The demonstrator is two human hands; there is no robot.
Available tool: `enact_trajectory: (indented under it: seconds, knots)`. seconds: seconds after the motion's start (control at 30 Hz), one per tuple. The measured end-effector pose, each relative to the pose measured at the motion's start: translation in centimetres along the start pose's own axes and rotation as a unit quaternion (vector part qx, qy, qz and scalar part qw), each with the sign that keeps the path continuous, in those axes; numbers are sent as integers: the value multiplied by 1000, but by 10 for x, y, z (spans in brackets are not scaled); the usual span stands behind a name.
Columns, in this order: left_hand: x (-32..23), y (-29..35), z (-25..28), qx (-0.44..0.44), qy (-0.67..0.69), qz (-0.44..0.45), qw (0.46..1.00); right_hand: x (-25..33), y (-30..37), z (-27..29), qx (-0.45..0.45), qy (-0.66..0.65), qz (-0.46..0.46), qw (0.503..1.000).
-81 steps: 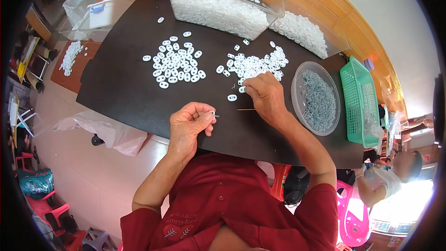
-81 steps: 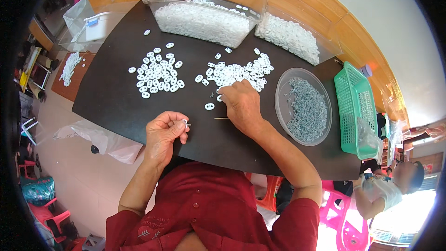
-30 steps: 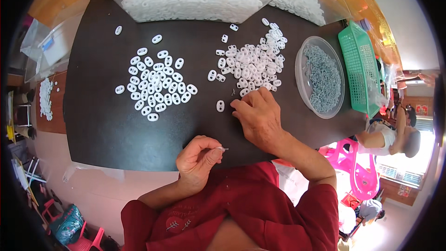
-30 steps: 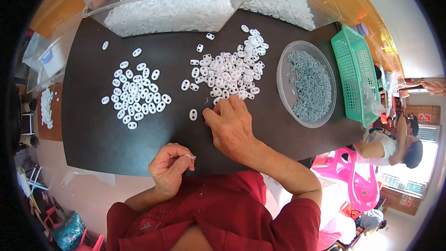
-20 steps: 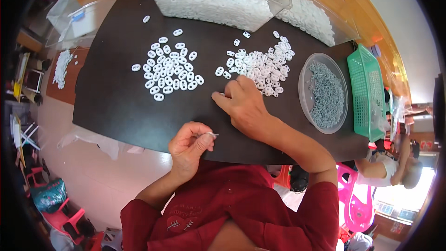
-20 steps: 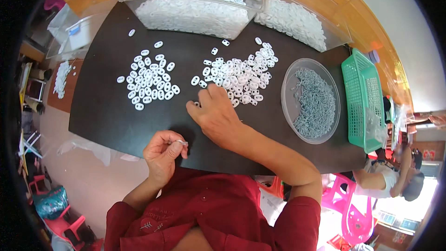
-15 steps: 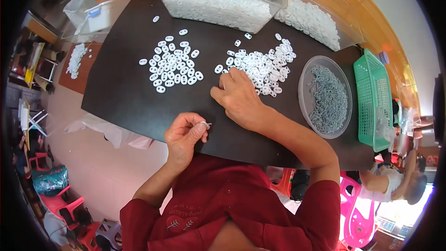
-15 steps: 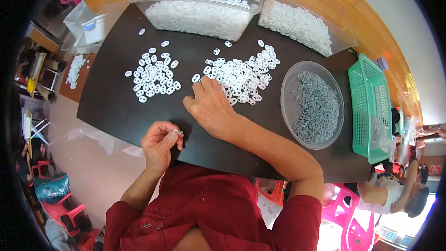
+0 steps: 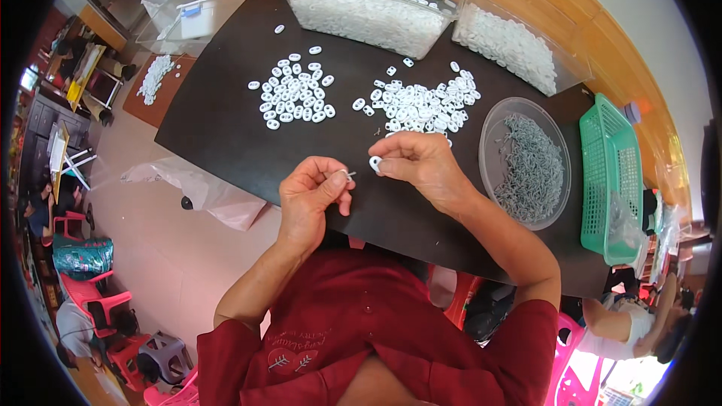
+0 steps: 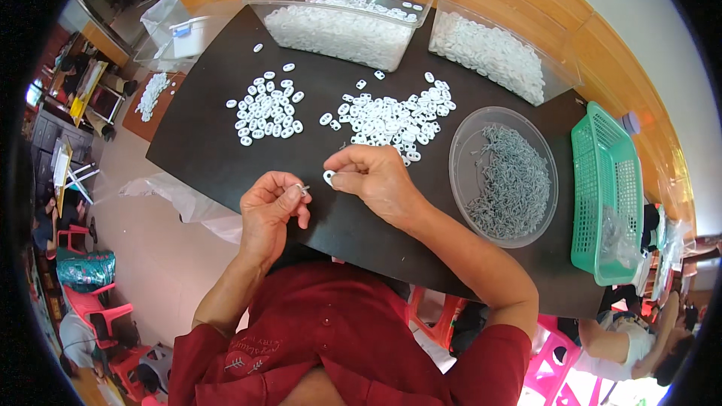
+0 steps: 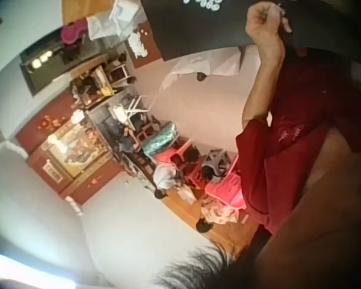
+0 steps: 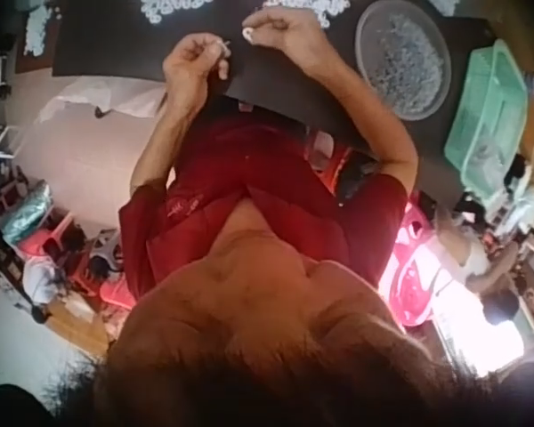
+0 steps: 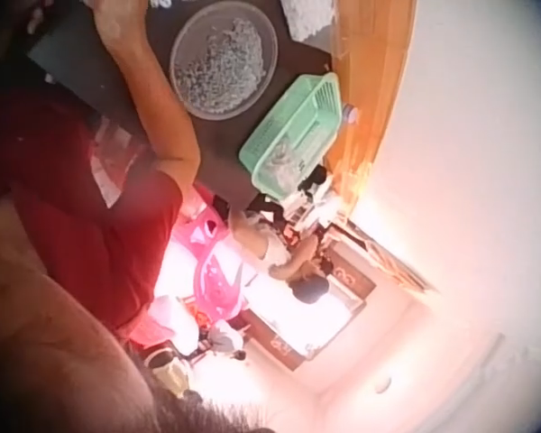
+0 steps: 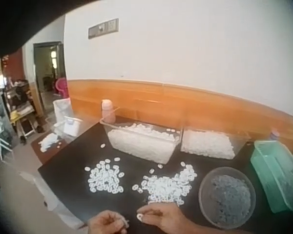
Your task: Assembling small plastic components by inserting tiny metal pins into them using a needle tool.
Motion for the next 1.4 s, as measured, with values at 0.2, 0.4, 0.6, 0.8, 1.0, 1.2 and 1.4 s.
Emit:
enact_trajectory:
  seconds: [0.2, 0.4, 0.6, 0.8, 1.0, 1.2, 1.4]
  knots:
    - [-9, 2, -20, 54, -29, 2, 998, 3, 29, 6, -97, -87, -39, 991]
    - [-8, 7, -23, 88, -21, 25, 996, 0, 39, -7, -144, -138, -17, 980]
    - [-11, 14, -14, 88, -16, 28, 996, 1, 37, -21, -151, -128, -14, 980]
    - [-12, 13, -11, 87, -22, 23, 996, 7, 35, -26, -157, -101, 11, 982]
    - [-9, 9, -9, 76, -45, 16, 996, 7, 31, -24, -164, -79, 38, 982]
    - [-8, 6, -9, 66, -58, 13, 996, 8, 29, -22, -185, -24, 62, 980]
    - [-7, 5, -7, 66, -63, 7, 996, 6, 29, -22, -195, -38, 58, 978]
Point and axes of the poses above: each hand's wrist, its own y-axis away from the middle knuckle, its own z-axis out of the back of the hand, x = y × z, the point moved 9 cm from there along -y, towards the middle knuckle, and after that the axes turned 1 degree about y, right-handed, at the moved point
